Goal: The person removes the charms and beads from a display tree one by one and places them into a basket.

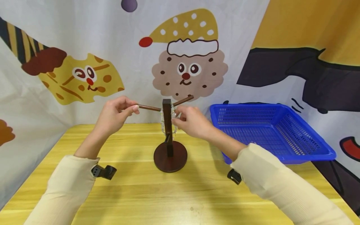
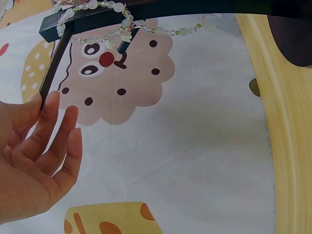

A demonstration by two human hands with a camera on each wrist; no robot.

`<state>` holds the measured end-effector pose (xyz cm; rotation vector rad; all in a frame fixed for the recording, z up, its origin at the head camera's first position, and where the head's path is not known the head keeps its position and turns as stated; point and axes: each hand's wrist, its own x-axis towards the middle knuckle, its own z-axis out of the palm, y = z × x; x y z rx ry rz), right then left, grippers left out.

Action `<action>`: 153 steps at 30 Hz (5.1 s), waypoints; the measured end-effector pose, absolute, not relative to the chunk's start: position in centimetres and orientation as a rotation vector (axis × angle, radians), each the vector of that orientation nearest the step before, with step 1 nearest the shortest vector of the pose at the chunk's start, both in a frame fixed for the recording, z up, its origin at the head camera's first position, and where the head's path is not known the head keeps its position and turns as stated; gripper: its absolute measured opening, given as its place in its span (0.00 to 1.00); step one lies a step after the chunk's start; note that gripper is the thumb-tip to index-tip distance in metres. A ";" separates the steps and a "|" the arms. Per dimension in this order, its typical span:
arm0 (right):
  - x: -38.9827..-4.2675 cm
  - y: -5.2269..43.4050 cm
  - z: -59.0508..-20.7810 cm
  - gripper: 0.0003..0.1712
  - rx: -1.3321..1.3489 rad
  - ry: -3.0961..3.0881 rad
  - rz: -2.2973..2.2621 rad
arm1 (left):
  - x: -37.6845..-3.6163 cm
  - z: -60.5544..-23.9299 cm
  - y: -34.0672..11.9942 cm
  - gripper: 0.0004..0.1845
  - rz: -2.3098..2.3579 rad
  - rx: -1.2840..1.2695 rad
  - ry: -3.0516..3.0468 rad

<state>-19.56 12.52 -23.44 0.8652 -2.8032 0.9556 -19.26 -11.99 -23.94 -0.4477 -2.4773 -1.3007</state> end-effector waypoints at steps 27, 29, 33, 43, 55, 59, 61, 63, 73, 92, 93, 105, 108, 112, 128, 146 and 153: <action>-19.5 14.5 -22.8 0.06 0.834 -2.811 0.975 | -19.3 -24.0 -11.9 0.07 -1.289 -0.458 -2.471; -19.5 14.6 -22.7 0.06 0.840 -2.809 0.967 | -19.3 -24.0 -11.9 0.07 -1.288 -0.459 -2.470; -19.4 15.0 -22.6 0.07 0.849 -2.805 0.956 | -19.4 -24.1 -12.0 0.07 -1.284 -0.461 -2.468; -19.2 15.9 -22.1 0.06 0.807 -2.810 0.978 | -19.4 -24.1 -12.0 0.08 -1.285 -0.451 -2.474; -19.1 17.0 -21.7 0.07 0.771 -2.825 0.947 | -19.4 -24.1 -12.0 0.09 -1.303 -0.443 -2.482; -19.0 17.3 -21.6 0.06 0.770 -2.807 0.942 | -19.5 -24.1 -12.0 0.09 -1.301 -0.444 -2.482; -19.0 17.4 -21.5 0.06 0.766 -2.797 0.941 | -19.5 -24.1 -12.0 0.09 -1.301 -0.445 -2.482; -18.9 17.6 -21.5 0.06 0.759 -2.794 0.947 | -19.4 -24.1 -12.0 0.09 -1.304 -0.446 -2.482; -19.1 18.5 -21.4 0.07 0.744 -2.799 0.933 | -19.6 -24.1 -12.1 0.08 -1.294 -0.457 -2.474; -18.8 19.9 -20.7 0.10 0.671 -2.815 0.887 | -19.5 -24.0 -12.0 0.08 -1.303 -0.455 -2.479; -18.8 19.9 -20.7 0.10 0.669 -2.815 0.889 | -19.5 -24.0 -12.0 0.08 -1.304 -0.455 -2.481; -18.6 20.9 -20.6 0.10 0.669 -2.804 0.869 | -19.4 -24.0 -12.0 0.07 -1.305 -0.459 -2.481; -18.6 21.4 -20.8 0.10 0.657 -2.823 0.868 | -19.4 -24.0 -12.0 0.07 -1.309 -0.458 -2.482; -18.5 22.1 -21.1 0.11 0.643 -2.844 0.843 | -19.3 -23.9 -12.0 0.08 -1.303 -0.451 -2.489; -17.5 25.0 -23.5 0.13 0.593 -2.942 0.781 | -19.4 -24.0 -12.0 0.07 -1.297 -0.458 -2.476; -16.4 29.5 -28.1 0.13 0.502 -3.015 0.786 | -19.4 -24.1 -12.0 0.07 -1.281 -0.467 -2.479; -16.3 29.6 -29.1 0.12 0.497 -3.021 0.822 | -19.4 -24.1 -12.0 0.07 -1.277 -0.461 -2.481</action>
